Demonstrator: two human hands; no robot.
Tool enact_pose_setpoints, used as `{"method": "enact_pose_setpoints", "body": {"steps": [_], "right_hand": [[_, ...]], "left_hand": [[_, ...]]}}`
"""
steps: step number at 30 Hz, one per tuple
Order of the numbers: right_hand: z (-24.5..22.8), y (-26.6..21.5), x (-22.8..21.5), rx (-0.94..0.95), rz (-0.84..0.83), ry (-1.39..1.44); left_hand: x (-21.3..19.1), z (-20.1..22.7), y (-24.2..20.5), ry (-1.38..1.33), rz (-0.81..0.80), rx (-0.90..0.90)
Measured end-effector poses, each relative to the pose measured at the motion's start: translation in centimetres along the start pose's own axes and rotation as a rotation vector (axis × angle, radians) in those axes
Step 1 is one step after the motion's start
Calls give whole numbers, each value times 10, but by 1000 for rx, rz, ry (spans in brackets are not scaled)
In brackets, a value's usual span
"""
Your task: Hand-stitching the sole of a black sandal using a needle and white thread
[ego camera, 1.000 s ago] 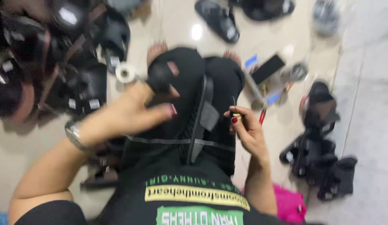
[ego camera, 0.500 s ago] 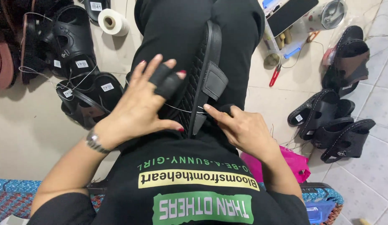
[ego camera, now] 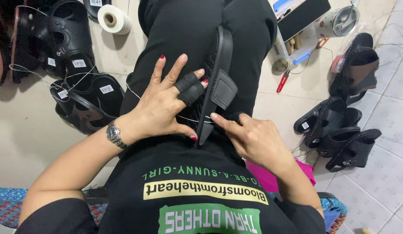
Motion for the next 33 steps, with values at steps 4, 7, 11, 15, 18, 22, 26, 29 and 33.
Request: {"method": "enact_pose_setpoints", "body": {"steps": [4, 7, 11, 15, 18, 22, 26, 29, 33], "right_hand": [[-3, 3, -1, 33, -23, -37], [-2, 6, 5, 1, -15, 95], [-4, 16, 8, -25, 78, 220], [-12, 21, 4, -28, 145, 267], [-14, 16, -6, -31, 196, 244], [-5, 5, 16, 25, 166, -57], [-5, 2, 22, 15, 172, -100], [-7, 0, 19, -21, 180, -79], [-11, 0, 23, -42, 196, -168]], "left_hand": [[0, -1, 0, -14, 62, 31], [5, -4, -1, -13, 58, 27], [8, -11, -3, 13, 69, 27], [-1, -9, -9, 5, 109, 16], [-22, 3, -26, 21, 216, -61], [-5, -15, -71, -855, 241, -462], [19, 5, -60, -1497, 115, -630], [52, -18, -79, -1189, 166, -1014], [43, -8, -72, -850, 144, -872]]}}
Point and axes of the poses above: each hand's wrist, its own y-axis towards the middle knuckle, its own x-axis out of the palm, z = x × y, the point moved 10 cm from there along y, towards the middle knuckle, and after that the axes turned 8 degrees about z, right-handed, at the moved point
